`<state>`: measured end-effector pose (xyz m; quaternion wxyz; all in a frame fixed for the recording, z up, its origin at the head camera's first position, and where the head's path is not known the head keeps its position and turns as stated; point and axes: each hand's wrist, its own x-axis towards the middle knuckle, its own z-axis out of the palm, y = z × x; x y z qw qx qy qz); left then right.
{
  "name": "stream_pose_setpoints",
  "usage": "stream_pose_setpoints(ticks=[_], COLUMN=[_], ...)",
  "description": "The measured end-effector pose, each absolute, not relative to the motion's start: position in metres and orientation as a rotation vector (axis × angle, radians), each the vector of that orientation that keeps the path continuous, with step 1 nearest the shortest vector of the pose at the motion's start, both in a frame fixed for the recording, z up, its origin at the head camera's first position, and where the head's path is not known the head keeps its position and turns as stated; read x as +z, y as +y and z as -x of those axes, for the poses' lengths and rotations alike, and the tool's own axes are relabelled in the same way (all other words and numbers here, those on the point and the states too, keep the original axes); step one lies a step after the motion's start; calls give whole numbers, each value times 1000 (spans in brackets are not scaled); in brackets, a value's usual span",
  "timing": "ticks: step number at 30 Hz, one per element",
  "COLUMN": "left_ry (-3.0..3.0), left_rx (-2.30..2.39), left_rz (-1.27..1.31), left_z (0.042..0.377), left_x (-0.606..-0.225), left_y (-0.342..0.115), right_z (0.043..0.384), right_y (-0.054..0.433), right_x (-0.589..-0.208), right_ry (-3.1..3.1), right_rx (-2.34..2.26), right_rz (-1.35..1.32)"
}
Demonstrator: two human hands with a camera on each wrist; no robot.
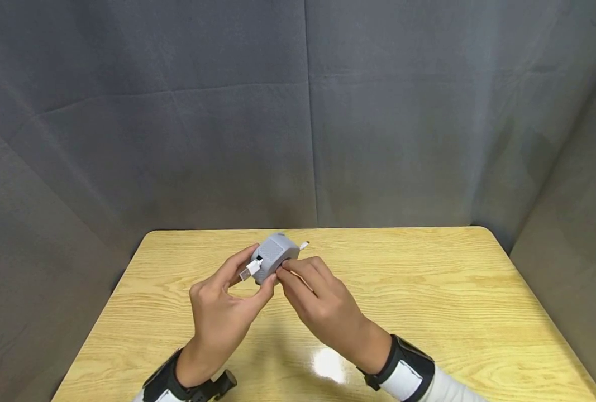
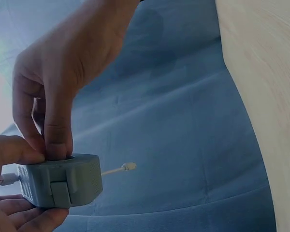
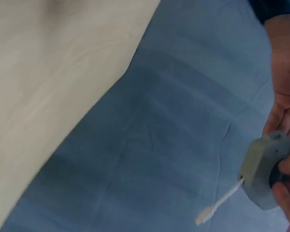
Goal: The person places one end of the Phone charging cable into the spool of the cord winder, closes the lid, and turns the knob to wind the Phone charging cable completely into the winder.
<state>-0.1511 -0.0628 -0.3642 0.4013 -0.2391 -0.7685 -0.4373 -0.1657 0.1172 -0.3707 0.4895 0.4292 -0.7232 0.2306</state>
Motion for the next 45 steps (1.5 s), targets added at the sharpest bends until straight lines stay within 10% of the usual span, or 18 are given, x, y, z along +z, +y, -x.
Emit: stream_pose_setpoints(ticks=[26, 45], left_ry=[-1862, -1842], left_rx=[-1059, -2284], left_rz=[645, 308], left_z=[154, 159], left_x=[-371, -372], left_y=[-56, -69], right_z=[177, 165], right_y=[106, 136], right_x=[-380, -368], right_ry=[-1632, -2239], right_rx=[1028, 1868], right_rz=[-841, -475])
